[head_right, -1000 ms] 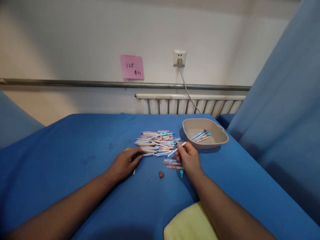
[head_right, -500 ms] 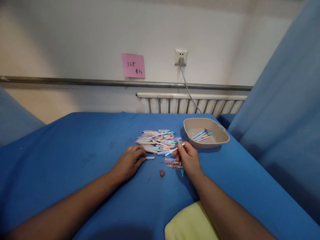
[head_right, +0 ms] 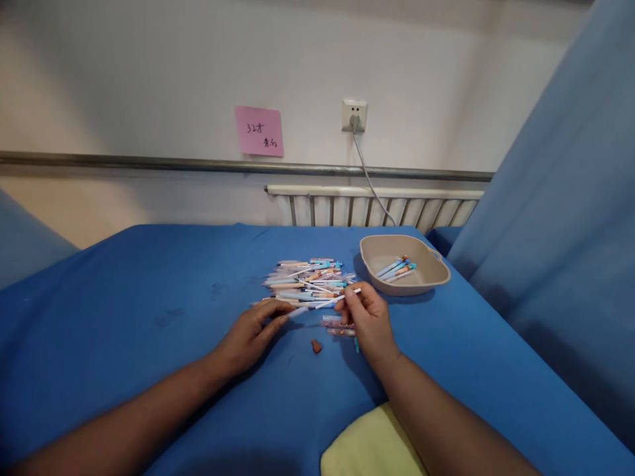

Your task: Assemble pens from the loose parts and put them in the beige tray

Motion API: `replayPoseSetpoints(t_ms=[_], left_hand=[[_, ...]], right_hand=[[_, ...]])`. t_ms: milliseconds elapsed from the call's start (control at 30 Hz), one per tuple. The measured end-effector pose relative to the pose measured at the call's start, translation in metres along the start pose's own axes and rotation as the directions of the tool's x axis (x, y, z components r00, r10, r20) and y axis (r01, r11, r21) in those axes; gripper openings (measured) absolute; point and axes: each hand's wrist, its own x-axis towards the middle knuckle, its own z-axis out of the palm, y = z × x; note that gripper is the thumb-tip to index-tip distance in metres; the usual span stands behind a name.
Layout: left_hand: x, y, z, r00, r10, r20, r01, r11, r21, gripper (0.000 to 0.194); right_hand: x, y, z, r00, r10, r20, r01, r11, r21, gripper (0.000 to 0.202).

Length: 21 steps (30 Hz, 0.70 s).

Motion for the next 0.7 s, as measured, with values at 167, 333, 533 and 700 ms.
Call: replayPoseSetpoints(t_ms=[167, 333, 533, 700], left_hand=[[-0.002, 0.002, 0.001, 1.000, 0.000, -0.011, -0.001, 1.000, -0.021, 0.024], [-0.003, 0.003, 0.003, 0.999, -0.030, -0.018, 0.029, 0.995, -0.096, 0.021], [-0.005, 0.016, 0.006, 0.947, -0.216, 0.237, 0.313, 0.784, -0.536, 0.025], [-0.008, 0.027, 0.007, 0.864, -0.217, 0.454, 0.500, 0.459, -0.734, 0.029]], right_hand=[[-0.001, -0.002, -0.002, 0.999, -0.028, -0.040, 0.029, 0.999, 0.016, 0.025], [-0.002, -0.003, -0.001, 1.000, -0.022, 0.001, 0.022, 1.000, 0.008, 0.024], [-0.005, -0.007, 0.004, 0.997, 0.009, 0.076, -0.005, 0.998, -0.061, 0.030], [-0.010, -0.005, 0.006, 0.972, 0.043, 0.232, 0.011, 0.974, -0.227, 0.041]])
